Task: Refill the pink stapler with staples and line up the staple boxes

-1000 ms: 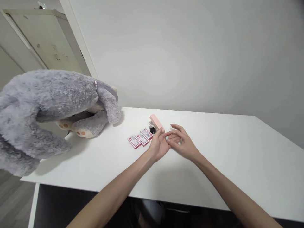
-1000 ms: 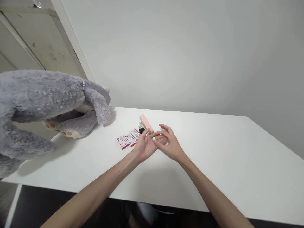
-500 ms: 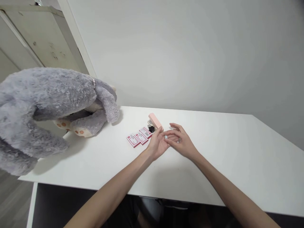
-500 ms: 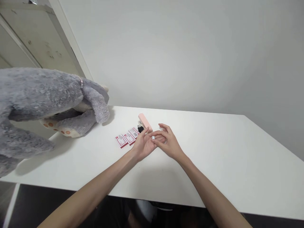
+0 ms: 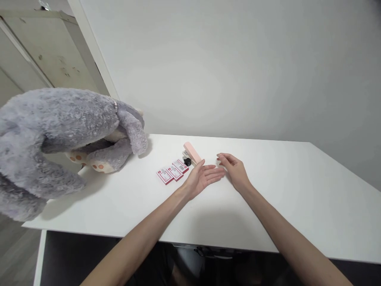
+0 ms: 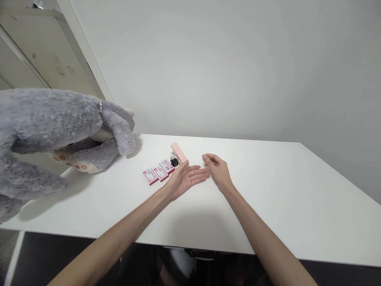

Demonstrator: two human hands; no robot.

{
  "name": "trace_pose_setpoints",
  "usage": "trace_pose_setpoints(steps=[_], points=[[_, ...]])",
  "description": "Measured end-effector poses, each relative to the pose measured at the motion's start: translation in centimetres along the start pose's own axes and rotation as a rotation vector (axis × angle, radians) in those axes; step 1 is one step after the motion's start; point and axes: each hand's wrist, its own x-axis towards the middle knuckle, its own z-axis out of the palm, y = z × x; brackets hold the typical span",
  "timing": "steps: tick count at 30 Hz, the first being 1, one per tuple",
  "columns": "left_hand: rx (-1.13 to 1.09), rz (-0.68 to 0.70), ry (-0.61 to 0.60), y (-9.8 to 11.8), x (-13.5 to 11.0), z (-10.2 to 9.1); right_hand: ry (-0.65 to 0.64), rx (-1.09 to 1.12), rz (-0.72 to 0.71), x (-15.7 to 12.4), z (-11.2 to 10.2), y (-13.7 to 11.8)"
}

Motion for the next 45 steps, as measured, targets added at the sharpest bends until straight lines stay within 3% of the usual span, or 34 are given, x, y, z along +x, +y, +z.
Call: trace_pose_setpoints(steps=[4, 9, 16, 18, 22, 25, 27, 30, 34, 40, 45], points=[[0.166, 0.024, -0.059, -0.3, -0.2, 0.0, -0.003, 0.010, 0.007, 0.4, -0.2, 0.2], [0.440, 0.208, -0.073, -1.6, -0.9, 0.5, 0.000, 0.053, 0.004, 0.5, -0.5, 0.0], [0.961, 0.413, -0.007, -1.6, -4.7, 0.4, -0.033, 0.067, -0.009, 0.4, -0.6, -0.1], [1.179, 0.481, 0.037, -0.7, -6.2, -0.3, -0.044, 0.070, -0.003, 0.4, -0.6, 0.0], [1.693, 0.743, 0.178, 2.1, -9.4, -3.1, -0.062, 0.081, 0.011, 0.4, -0.6, 0.0], [1.925, 0.848, 0.397, 4.0, -11.2, -5.9, -0.073, 0.092, 0.015, 0.3, -0.5, -0.3], [1.980, 0.846, 0.507, 4.9, -11.9, -7.6, -0.080, 0.100, 0.014, 0.1, -0.5, -0.4], [1.986, 0.761, 0.573, 5.6, -12.5, -9.6, -0.093, 0.111, 0.013, -0.1, -0.4, -0.6], [1.936, 0.685, 0.621, 5.8, -12.9, -10.5, -0.109, 0.127, 0.020, -0.3, -0.4, -0.6], [1.852, 0.860, 0.661, 5.5, -14.1, -9.2, -0.207, 0.214, 0.040, -0.5, -0.4, -0.7], [1.752, 0.922, 0.535, 3.9, -12.6, -6.6, -0.443, 0.276, 0.100, -1.2, -0.3, -1.3]])
